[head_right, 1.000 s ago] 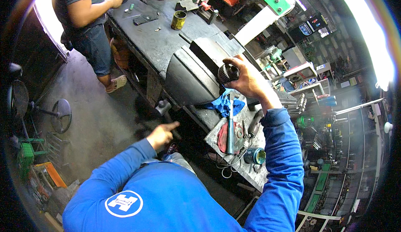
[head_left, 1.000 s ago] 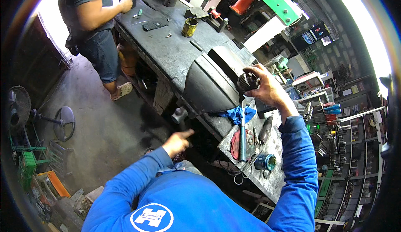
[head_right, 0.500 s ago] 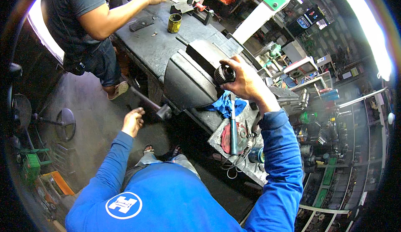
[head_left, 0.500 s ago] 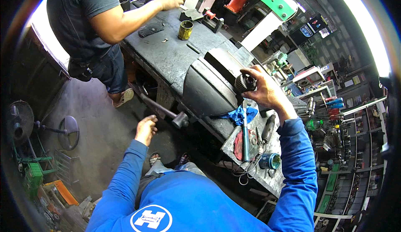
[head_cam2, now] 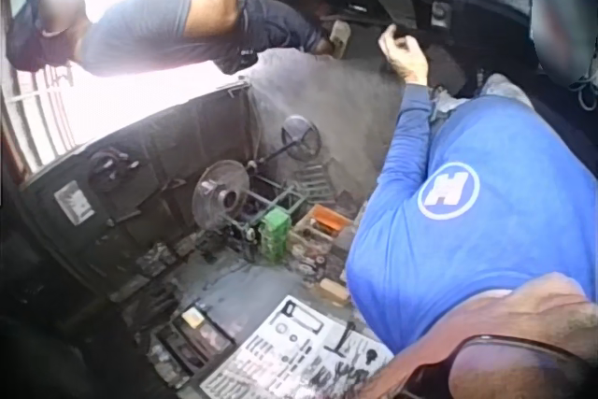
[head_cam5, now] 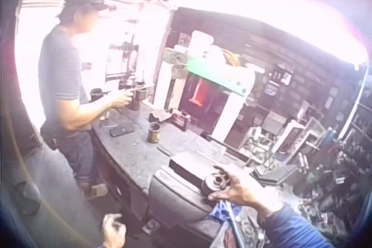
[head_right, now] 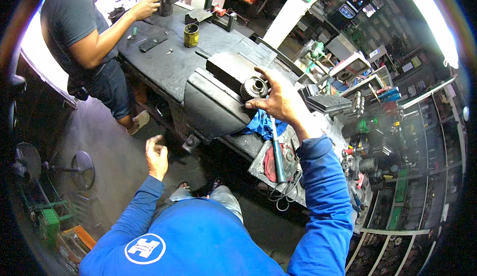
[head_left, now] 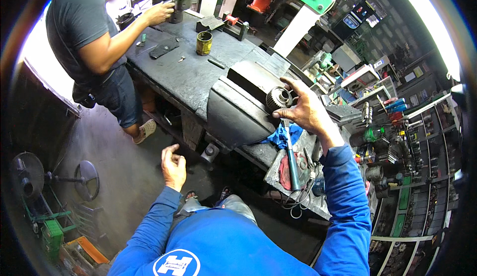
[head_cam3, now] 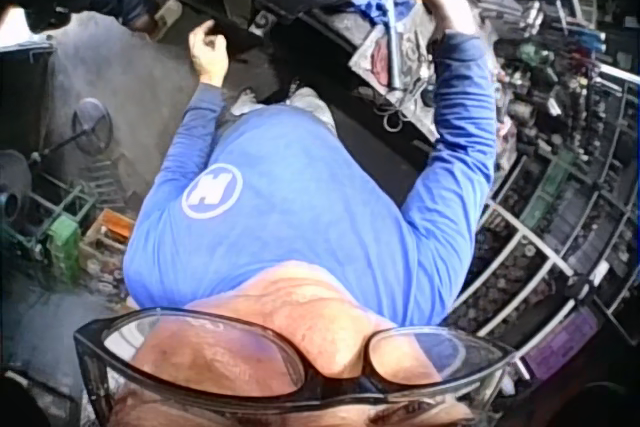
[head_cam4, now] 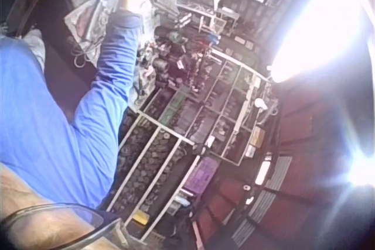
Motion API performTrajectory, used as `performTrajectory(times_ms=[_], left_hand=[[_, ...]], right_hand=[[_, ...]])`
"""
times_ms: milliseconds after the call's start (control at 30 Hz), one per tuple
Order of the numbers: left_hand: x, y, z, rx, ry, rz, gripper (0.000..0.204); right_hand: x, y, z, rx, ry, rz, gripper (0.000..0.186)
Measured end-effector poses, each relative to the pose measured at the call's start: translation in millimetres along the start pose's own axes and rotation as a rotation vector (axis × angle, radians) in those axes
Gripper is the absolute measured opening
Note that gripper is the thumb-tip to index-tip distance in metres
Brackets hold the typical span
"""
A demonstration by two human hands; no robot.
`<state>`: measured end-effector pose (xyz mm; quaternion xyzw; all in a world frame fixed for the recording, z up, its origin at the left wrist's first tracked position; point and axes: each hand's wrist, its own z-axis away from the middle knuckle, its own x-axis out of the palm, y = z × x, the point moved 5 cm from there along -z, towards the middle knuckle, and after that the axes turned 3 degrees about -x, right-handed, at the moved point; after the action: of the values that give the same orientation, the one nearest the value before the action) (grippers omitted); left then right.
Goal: The person selects a hammer from a tool rack and walks to a workbench. They repeatedly tap a cylindrical gear component with the hammer, rotate it, and inspect it. Another person works at a separate station in the background.
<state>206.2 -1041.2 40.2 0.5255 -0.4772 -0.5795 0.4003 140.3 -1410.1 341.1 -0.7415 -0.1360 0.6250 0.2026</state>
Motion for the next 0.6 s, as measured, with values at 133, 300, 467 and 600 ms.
performTrajectory(times_ms=[133,300,467,600], left_hand=[[20.0,125.7,-5.5,0.551,-0.026,-0.08,0.046],[92.7,255.0,-6.3,0.95,-0.224,-0.136,0.065],[157.5,290.9,-30.6,0.754,-0.365,-0.233,0.098],[179.8,285.2,-42.1,0.572,-0.459,-0.174,0.097]], right_hand=[[-1.7,3.5,13.1,-0.164,0.073,-0.029,0.105],[-19.5,54.7,78.3,-0.01,0.342,-0.426,0.088],[35.7,115.6,179.9,0.302,0.385,-0.821,0.06],[103.7,115.4,239.3,0.451,0.215,-0.985,0.044]])
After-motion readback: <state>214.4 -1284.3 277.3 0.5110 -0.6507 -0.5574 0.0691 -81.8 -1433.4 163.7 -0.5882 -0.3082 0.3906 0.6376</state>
